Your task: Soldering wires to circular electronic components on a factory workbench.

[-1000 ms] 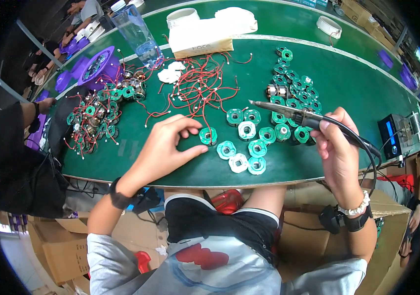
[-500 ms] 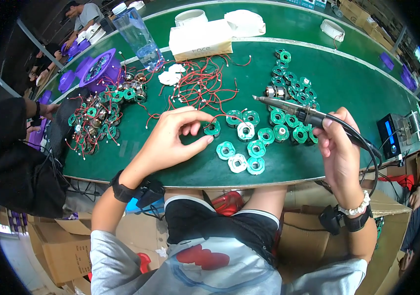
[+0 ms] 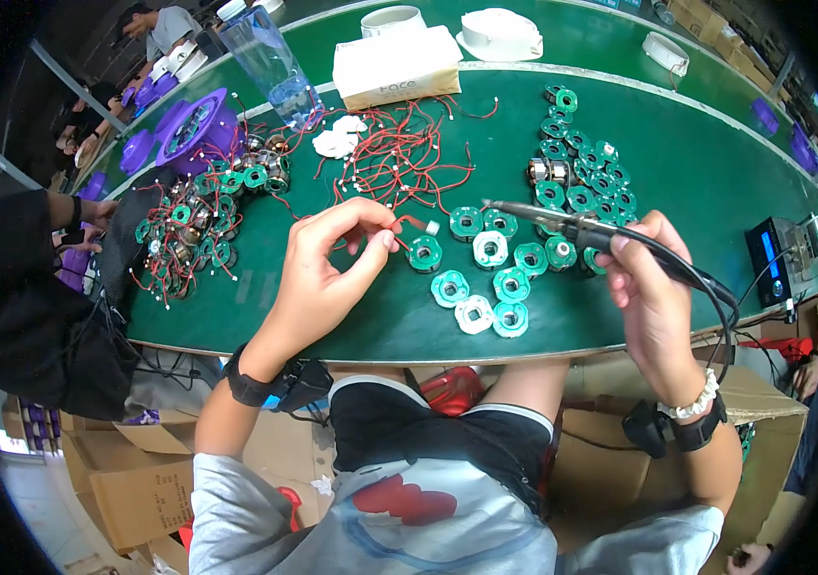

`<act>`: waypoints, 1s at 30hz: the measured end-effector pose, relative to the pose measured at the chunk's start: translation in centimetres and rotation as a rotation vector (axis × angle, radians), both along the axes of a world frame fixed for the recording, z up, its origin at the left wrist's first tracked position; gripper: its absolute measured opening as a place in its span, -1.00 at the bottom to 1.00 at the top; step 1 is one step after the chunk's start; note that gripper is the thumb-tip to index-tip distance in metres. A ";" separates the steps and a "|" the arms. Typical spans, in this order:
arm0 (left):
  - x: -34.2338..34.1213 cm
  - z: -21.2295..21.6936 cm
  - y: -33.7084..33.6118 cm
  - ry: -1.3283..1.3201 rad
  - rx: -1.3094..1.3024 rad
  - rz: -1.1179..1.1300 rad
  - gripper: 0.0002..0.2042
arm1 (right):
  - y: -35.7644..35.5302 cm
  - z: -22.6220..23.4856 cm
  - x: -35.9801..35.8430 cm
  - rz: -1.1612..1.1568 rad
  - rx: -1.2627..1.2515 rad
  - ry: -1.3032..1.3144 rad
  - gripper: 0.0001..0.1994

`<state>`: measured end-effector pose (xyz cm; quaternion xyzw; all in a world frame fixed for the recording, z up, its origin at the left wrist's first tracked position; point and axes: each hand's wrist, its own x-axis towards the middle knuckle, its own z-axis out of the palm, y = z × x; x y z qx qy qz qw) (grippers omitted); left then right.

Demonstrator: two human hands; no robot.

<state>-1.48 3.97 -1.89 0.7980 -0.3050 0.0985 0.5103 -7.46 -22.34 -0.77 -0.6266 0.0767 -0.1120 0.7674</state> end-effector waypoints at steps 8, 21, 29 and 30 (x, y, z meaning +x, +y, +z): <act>0.1 -0.4 -0.2 -0.010 0.005 0.001 -0.96 | 2.3 -0.9 -0.6 0.162 0.022 0.040 -0.89; 0.1 -0.2 0.0 -0.011 0.016 -0.009 -0.97 | 3.5 -1.2 -0.6 0.239 0.029 0.060 -0.87; 0.1 -0.3 0.9 0.084 0.000 -0.013 -0.96 | 3.9 -1.5 -0.5 0.241 -0.036 0.074 -0.88; 0.1 -0.2 0.9 0.110 0.009 -0.028 -0.96 | 3.9 -1.4 -0.5 0.249 -0.011 0.072 -0.88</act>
